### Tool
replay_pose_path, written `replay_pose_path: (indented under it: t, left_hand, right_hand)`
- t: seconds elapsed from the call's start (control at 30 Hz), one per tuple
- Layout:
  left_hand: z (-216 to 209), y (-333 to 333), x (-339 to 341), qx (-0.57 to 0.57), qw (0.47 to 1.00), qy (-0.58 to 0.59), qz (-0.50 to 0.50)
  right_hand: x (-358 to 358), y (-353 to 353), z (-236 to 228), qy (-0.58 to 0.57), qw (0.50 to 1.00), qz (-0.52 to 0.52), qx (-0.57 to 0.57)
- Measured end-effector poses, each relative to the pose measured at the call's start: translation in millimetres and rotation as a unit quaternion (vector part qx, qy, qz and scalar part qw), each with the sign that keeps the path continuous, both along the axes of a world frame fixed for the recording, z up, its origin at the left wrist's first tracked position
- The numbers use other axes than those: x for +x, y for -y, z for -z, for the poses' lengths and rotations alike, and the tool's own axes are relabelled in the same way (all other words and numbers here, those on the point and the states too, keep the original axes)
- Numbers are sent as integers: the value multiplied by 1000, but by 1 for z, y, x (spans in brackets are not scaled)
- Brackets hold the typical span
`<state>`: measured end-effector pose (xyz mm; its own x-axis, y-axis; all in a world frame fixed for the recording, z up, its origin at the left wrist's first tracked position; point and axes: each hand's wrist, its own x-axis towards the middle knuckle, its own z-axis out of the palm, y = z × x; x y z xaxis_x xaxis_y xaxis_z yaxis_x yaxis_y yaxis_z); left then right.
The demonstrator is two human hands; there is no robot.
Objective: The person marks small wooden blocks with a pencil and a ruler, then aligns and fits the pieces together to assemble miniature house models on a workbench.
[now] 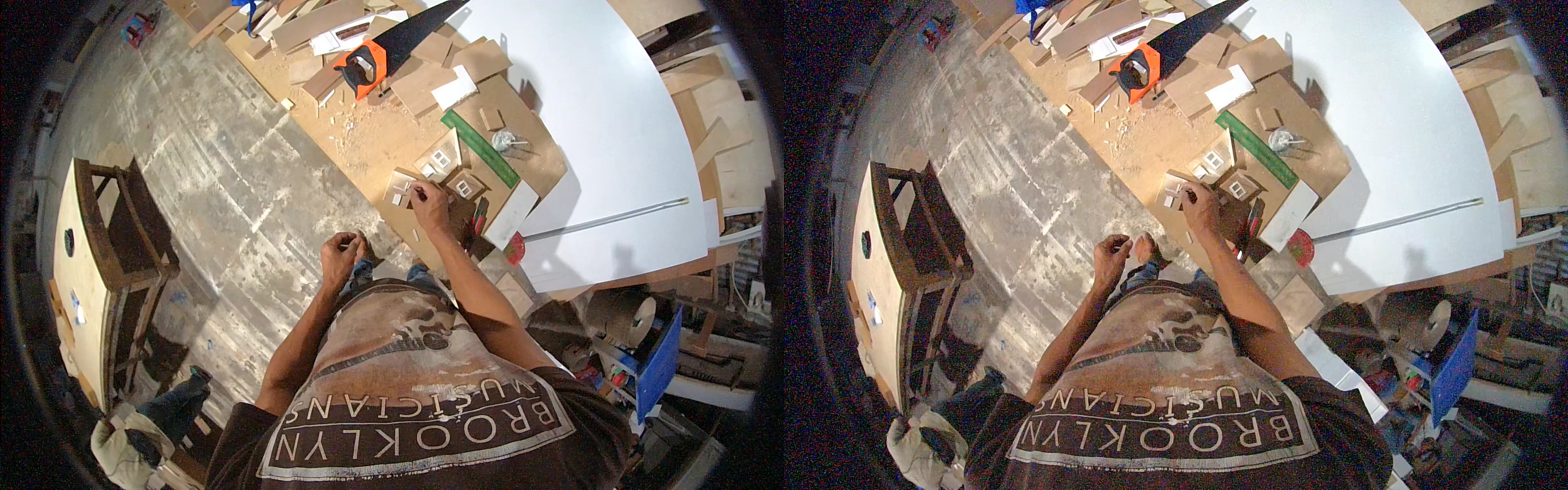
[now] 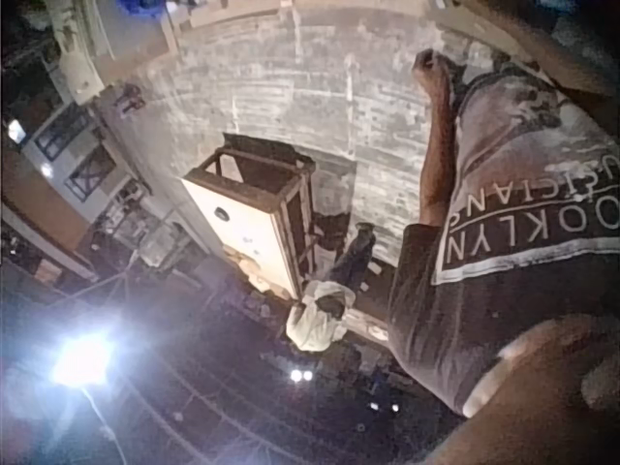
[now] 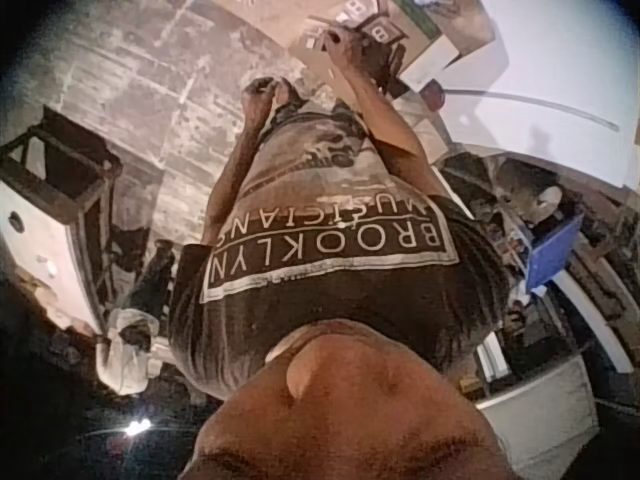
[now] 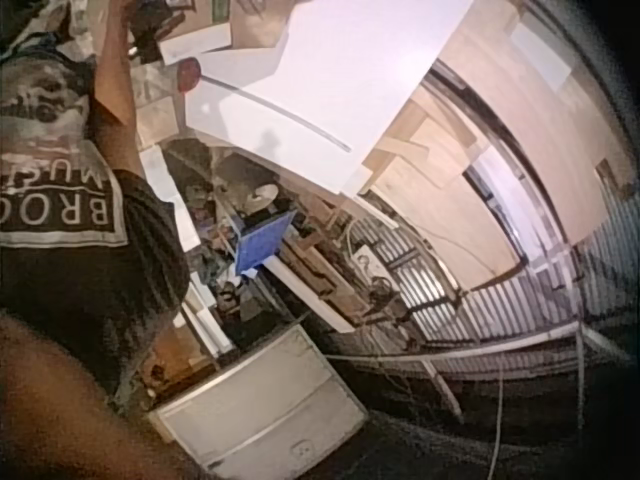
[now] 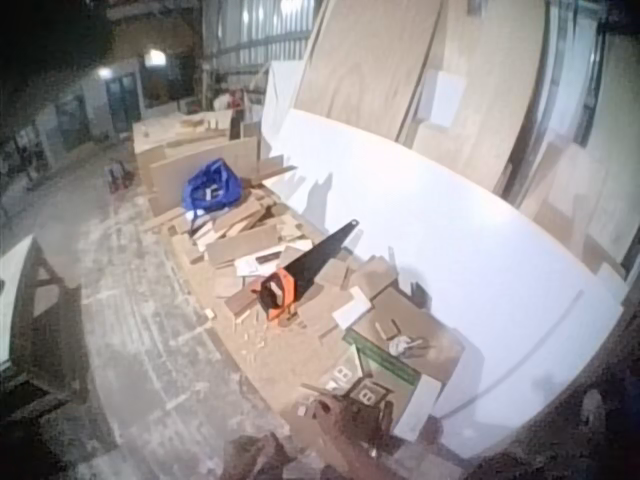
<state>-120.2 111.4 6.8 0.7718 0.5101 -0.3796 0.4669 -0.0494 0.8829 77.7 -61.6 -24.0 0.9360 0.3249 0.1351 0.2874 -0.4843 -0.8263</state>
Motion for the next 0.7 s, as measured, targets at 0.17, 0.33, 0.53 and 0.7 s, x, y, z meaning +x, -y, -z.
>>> replay_pose_path:
  t: [0.17, 0.33, 0.53, 0.7]
  left_hand:
    - [2, 0, 0, -13, 1000, 3, 0]
    - [6, -1, -1, -17, 1000, 1, -9]
    - [5, 3, 3, 26, 1000, 14, -11]
    - [-2, 3, 23, 39, 999, 24, 23]
  right_hand:
    - [0, 0, 1, -4, 1000, 13, 0]
    - [0, -3, -6, 2, 1000, 15, -19]
    - [0, -4, -10, 1, 1000, 5, -10]
    - [2, -2, -8, 16, 1000, -9, -10]
